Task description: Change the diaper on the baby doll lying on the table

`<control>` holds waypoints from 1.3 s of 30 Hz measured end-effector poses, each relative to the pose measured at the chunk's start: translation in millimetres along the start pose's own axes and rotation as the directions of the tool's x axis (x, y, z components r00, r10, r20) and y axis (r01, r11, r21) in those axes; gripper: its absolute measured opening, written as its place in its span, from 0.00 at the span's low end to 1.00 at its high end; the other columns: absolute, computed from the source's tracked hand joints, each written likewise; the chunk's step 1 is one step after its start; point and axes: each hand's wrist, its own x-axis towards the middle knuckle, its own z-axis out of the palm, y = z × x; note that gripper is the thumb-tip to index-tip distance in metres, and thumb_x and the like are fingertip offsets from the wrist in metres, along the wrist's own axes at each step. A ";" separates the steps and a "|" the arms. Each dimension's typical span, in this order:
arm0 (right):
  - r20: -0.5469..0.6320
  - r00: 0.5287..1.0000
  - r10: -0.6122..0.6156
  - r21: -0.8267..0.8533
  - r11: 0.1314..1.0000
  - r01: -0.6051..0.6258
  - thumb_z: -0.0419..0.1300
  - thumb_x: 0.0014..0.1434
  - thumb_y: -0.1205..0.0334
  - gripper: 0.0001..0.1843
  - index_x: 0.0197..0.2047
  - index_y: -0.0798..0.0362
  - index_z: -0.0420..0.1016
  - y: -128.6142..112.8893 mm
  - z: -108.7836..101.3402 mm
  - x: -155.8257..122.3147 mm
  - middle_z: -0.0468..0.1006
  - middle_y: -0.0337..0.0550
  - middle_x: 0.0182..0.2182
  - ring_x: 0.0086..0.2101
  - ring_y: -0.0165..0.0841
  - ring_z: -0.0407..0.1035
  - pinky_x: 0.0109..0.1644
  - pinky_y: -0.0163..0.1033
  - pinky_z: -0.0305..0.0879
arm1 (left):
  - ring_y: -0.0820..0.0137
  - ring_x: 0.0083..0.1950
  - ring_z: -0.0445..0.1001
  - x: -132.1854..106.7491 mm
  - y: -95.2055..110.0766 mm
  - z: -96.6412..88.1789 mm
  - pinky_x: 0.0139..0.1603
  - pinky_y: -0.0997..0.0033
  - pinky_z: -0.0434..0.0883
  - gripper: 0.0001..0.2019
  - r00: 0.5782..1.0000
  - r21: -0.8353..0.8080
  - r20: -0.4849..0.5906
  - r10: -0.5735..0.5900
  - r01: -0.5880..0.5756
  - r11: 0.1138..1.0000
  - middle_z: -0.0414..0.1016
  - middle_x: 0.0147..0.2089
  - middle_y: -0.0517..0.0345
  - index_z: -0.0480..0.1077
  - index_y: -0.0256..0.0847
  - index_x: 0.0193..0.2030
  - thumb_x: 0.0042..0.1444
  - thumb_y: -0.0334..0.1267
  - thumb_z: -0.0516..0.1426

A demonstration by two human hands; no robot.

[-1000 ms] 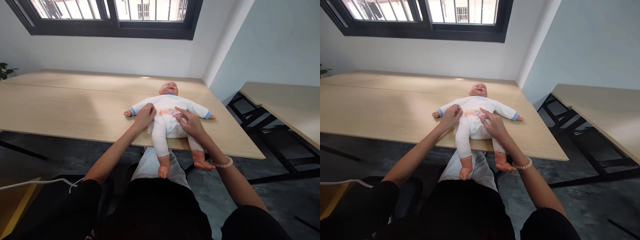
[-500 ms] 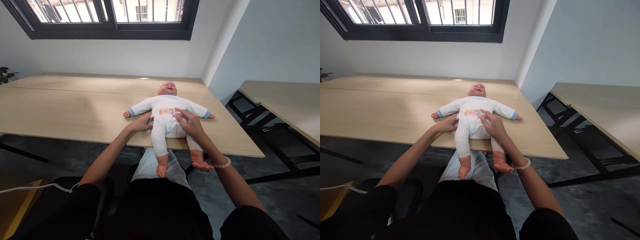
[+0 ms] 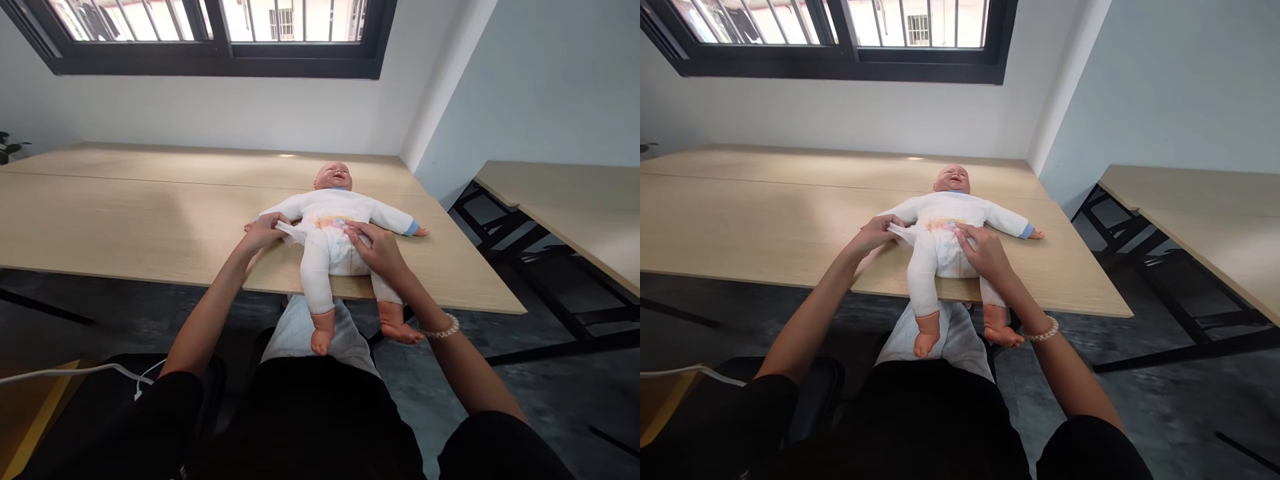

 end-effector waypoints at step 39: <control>0.555 0.832 -0.008 -0.329 0.916 0.229 0.57 0.69 0.57 0.15 0.41 0.57 0.82 -38.7 66.0 91.5 0.82 0.49 0.37 0.36 0.37 0.68 0.37 0.39 0.49 | 0.77 0.33 0.71 10.8 -7.3 14.0 0.35 0.76 0.70 0.17 0.993 -0.405 -0.110 -0.047 -0.002 0.914 0.70 0.35 0.63 0.71 0.38 0.41 0.42 0.27 0.66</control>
